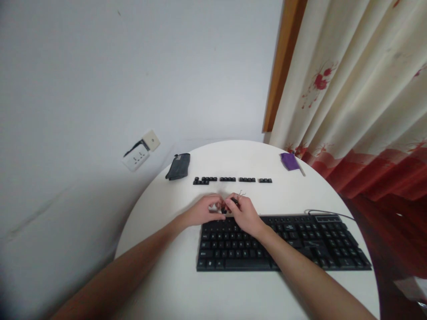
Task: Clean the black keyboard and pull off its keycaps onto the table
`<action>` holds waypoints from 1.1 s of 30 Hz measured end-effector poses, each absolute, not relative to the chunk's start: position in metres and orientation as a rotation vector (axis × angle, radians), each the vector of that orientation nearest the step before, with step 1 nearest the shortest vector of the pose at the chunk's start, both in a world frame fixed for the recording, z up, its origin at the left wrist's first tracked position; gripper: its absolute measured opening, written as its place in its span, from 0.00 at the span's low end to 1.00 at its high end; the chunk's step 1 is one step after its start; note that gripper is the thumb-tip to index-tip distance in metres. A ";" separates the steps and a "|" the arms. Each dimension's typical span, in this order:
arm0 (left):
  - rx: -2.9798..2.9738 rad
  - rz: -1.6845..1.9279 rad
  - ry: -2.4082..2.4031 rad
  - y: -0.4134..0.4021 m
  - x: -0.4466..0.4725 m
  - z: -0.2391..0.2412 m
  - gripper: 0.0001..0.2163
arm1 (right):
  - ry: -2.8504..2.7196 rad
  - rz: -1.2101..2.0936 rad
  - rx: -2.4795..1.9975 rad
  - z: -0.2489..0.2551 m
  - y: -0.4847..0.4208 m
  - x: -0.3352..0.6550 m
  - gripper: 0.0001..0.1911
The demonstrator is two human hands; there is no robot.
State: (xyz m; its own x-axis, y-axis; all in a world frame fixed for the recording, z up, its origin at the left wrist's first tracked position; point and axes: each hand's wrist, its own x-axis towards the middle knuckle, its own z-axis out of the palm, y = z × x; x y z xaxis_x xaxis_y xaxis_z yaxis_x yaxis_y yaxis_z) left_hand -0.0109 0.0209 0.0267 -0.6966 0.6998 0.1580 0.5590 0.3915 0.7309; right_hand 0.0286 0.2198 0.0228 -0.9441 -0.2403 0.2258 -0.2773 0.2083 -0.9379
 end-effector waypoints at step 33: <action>1.325 1.156 2.951 0.022 -0.015 0.022 0.08 | -2.419 1.866 0.217 0.017 0.220 0.022 0.23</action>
